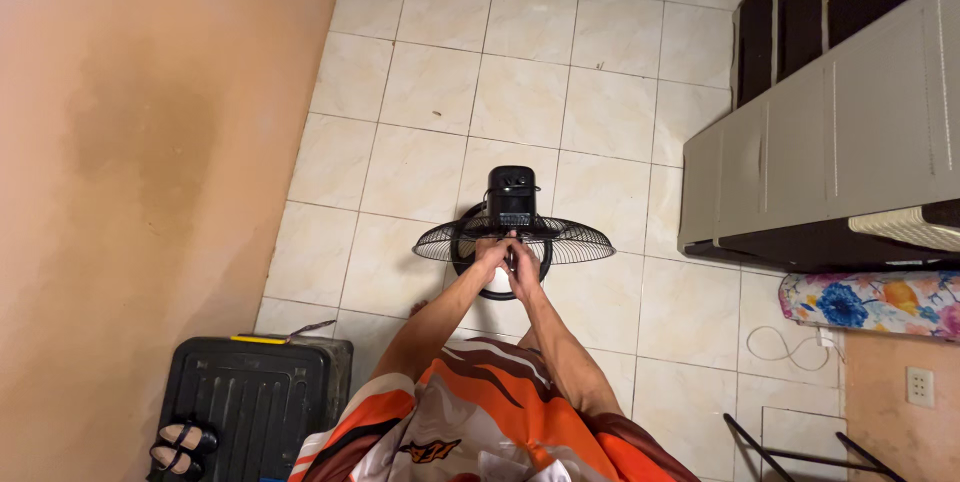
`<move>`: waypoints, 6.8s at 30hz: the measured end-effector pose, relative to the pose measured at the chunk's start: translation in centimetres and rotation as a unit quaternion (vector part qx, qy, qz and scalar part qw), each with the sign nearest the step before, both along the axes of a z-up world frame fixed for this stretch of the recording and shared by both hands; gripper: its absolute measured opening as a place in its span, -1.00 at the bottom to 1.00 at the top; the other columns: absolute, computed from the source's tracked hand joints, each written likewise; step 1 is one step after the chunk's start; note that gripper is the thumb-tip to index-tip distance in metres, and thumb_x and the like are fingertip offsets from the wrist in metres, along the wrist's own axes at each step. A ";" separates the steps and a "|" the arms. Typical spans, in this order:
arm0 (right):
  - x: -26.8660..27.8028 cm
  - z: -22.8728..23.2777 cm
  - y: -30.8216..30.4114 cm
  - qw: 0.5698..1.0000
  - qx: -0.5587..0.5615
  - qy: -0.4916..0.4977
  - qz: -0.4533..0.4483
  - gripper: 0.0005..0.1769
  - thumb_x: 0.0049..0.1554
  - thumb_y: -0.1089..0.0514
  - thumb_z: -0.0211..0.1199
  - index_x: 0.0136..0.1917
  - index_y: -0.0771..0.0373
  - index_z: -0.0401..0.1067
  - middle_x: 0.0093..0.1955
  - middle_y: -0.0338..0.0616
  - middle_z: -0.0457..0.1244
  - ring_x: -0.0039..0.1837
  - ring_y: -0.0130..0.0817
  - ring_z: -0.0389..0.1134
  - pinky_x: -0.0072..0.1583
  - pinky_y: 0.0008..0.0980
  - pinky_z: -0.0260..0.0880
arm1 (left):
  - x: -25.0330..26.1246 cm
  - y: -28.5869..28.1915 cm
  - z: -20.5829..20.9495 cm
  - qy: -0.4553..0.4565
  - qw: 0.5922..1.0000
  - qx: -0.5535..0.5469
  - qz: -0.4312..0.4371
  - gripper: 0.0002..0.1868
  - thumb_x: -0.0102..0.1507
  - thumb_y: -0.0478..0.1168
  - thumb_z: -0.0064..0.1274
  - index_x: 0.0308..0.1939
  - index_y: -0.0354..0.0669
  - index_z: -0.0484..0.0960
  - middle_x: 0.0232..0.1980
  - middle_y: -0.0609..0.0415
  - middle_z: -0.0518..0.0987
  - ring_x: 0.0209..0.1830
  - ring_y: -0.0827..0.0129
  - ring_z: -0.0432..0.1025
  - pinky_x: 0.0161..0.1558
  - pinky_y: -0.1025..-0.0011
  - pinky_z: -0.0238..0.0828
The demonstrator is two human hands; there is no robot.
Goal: The person disassembles a black electric fan by removing the front grille, fan blades, and rear grille. They then reassemble the fan by reinstalling the blades and grilles in reverse order.
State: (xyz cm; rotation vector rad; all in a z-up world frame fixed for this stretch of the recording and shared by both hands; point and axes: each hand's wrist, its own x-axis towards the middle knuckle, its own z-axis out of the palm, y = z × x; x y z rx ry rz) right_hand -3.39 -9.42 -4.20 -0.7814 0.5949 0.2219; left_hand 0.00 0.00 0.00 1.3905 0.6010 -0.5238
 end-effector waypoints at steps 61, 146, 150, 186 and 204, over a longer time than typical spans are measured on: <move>0.0 2.7 1.1 0.988 0.086 0.130 -0.008 -0.43 0.35 -0.31 -0.11 0.17 0.22 0.35 -0.08 -0.05 0.27 -0.11 -0.25 0.38 -0.06 -0.23 0.51 | 0.0 1.6 -0.9 0.032 0.997 -0.025 -0.059 -0.57 0.20 0.10 0.32 -0.27 -0.24 0.65 -0.40 0.06 0.66 -0.51 0.42 0.54 -0.45 0.48 0.48; -0.7 4.6 2.0 0.993 -0.093 0.075 -0.012 -0.63 0.27 -0.14 0.01 0.24 0.04 0.33 0.16 -0.28 0.30 0.13 -0.41 0.29 0.06 -0.20 0.37 | 0.2 2.0 -0.8 0.004 0.992 -0.023 -0.126 -0.42 0.26 0.26 0.24 -0.17 -0.28 0.68 -0.26 0.10 0.65 -0.22 0.40 0.47 -0.10 0.40 0.43; 0.0 4.1 1.7 0.987 0.084 0.132 -0.020 -0.56 0.33 -0.31 -0.15 0.10 -0.03 0.38 0.06 -0.27 0.26 0.08 -0.28 0.31 0.08 -0.14 0.40 | 0.3 2.6 -0.8 0.053 0.987 -0.041 -0.147 -0.51 0.19 0.23 0.18 -0.29 -0.14 0.64 -0.45 0.13 0.61 -0.44 0.32 0.47 -0.39 0.29 0.35; 0.2 4.5 -0.2 0.946 -0.310 0.033 0.085 -0.39 0.23 -0.22 0.22 0.23 0.37 0.45 0.04 -0.01 0.38 0.04 -0.26 0.39 -0.03 -0.16 0.49 | 0.6 2.4 -1.2 -0.046 0.994 -0.019 -0.101 -0.46 0.20 0.14 0.29 0.00 -0.24 0.69 -0.03 0.09 0.68 -0.02 0.42 0.51 0.05 0.40 0.44; 0.2 -0.8 1.9 0.957 0.289 0.038 0.011 -0.44 0.36 -0.30 -0.27 0.15 0.12 0.35 -0.06 -0.15 0.32 0.10 -0.14 0.33 0.19 0.02 0.40 | 0.8 3.2 -1.1 0.004 0.989 0.031 -0.142 -0.36 0.13 0.25 0.31 -0.04 -0.20 0.56 -0.17 0.02 0.64 -0.32 0.41 0.54 -0.26 0.34 0.55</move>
